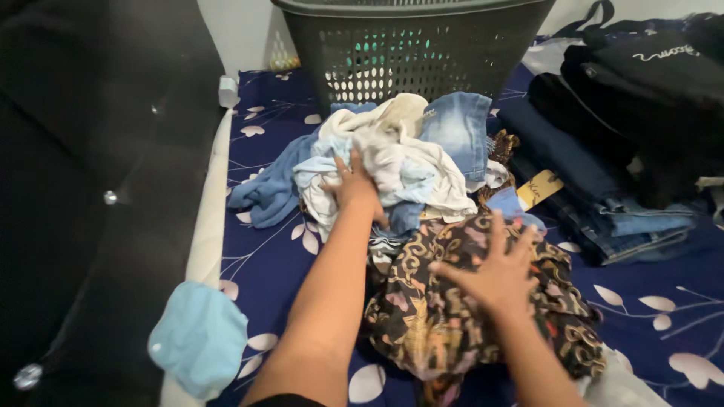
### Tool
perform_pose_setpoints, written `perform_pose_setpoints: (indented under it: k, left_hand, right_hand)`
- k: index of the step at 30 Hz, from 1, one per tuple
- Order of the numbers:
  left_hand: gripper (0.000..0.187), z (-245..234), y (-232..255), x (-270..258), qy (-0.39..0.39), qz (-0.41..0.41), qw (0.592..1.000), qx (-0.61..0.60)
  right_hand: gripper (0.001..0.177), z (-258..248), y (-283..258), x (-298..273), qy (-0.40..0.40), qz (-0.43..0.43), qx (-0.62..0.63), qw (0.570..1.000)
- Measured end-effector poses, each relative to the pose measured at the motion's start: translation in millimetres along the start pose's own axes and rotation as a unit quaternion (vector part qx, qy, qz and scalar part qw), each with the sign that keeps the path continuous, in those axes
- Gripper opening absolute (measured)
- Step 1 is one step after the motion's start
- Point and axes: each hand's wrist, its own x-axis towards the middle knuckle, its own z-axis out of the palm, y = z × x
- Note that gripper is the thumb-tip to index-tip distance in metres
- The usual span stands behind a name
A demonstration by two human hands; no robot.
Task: The person folds various clothing items, including shirts, pants, and socks, on a bed. They pick up each item, fold it neatly, and place it into a growing stack.
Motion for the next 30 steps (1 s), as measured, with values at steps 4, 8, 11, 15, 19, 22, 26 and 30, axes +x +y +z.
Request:
perform_pose_setpoints:
  k: [4, 8, 11, 15, 19, 22, 26, 30]
  left_hand:
    - [0.11, 36.6, 0.6, 35.6, 0.141, 0.015, 0.985, -0.097]
    - [0.061, 47.6, 3.3, 32.8, 0.177, 0.055, 0.976, -0.114]
    - [0.047, 42.8, 12.7, -1.3, 0.171, 0.088, 0.974, -0.12]
    - [0.06, 41.4, 12.3, -79.3, 0.177, 0.124, 0.951, -0.221]
    - [0.063, 50.5, 9.2, -161.9, 0.044, 0.184, 0.972, -0.142]
    - [0.07, 66.8, 4.9, -215.0, 0.041, 0.211, 0.955, -0.204]
    - [0.077, 62.4, -14.0, -236.2, 0.088, 0.299, 0.909, -0.276]
    - [0.062, 12.2, -10.3, -212.4, -0.113, 0.217, 0.968, -0.055]
  right_hand:
    - [0.15, -1.1, 30.2, 35.6, -0.019, -0.007, 0.019, 1.0]
    - [0.115, 13.9, 38.5, 22.5, -0.015, 0.013, 0.064, 0.998]
    - [0.099, 3.9, 34.0, 3.5, -0.049, 0.014, 0.095, 0.994]
    - [0.091, -56.2, 32.5, -18.1, -0.153, -0.039, 0.208, 0.965]
    - [0.08, -111.4, 24.8, -39.9, -0.18, -0.064, 0.121, 0.974]
    - [0.104, -101.3, 12.4, -57.3, 0.065, -0.156, -0.082, 0.982]
    - [0.077, -45.8, 7.9, -66.5, 0.004, -0.289, 0.015, 0.957]
    - [0.065, -24.7, 31.2, -52.5, -0.045, -0.286, 0.054, 0.956]
